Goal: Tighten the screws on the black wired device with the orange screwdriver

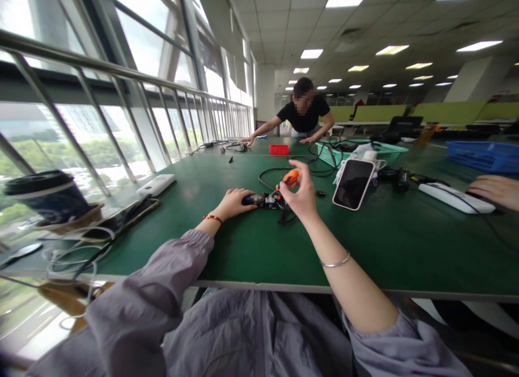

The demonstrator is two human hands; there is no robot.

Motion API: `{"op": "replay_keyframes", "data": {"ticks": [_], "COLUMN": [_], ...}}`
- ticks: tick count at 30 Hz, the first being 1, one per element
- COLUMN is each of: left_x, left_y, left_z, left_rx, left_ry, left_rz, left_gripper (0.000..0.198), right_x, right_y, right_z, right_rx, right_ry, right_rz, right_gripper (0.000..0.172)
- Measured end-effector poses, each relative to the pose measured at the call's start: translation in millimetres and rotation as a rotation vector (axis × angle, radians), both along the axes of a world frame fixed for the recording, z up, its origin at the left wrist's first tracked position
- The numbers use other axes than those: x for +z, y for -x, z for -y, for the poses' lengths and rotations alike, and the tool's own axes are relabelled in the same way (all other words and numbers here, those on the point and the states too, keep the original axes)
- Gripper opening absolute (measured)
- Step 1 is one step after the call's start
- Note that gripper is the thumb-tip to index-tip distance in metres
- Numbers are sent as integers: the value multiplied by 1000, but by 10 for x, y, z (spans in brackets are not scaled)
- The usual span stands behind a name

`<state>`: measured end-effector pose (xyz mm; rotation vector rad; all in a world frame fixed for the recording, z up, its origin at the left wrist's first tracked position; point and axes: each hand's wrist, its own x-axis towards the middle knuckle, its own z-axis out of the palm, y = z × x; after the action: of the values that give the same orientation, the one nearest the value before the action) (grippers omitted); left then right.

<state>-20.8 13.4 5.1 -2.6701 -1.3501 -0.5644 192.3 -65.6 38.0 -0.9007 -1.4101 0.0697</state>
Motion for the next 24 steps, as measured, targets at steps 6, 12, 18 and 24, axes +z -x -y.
{"op": "replay_keyframes", "data": {"ticks": [6, 12, 18, 24], "left_x": [-5, -20, -13, -5], "left_y": [0, 2, 3, -3], "left_z": [-6, -23, -8, -9], "left_rx": [-3, -3, -7, -1], "left_ry": [-1, -10, -6, 5], "left_rz": [2, 3, 11, 6], "left_gripper": [48, 49, 48, 49], "right_x": [-34, 24, -29, -15], "right_y": [-23, -17, -23, -91], "right_z": [-53, 26, -68, -87], "right_rx": [-76, -70, 12, 67], "right_ry": [30, 129, 52, 331], "right_rz": [-59, -16, -78, -194], "right_gripper": [64, 21, 63, 36]}}
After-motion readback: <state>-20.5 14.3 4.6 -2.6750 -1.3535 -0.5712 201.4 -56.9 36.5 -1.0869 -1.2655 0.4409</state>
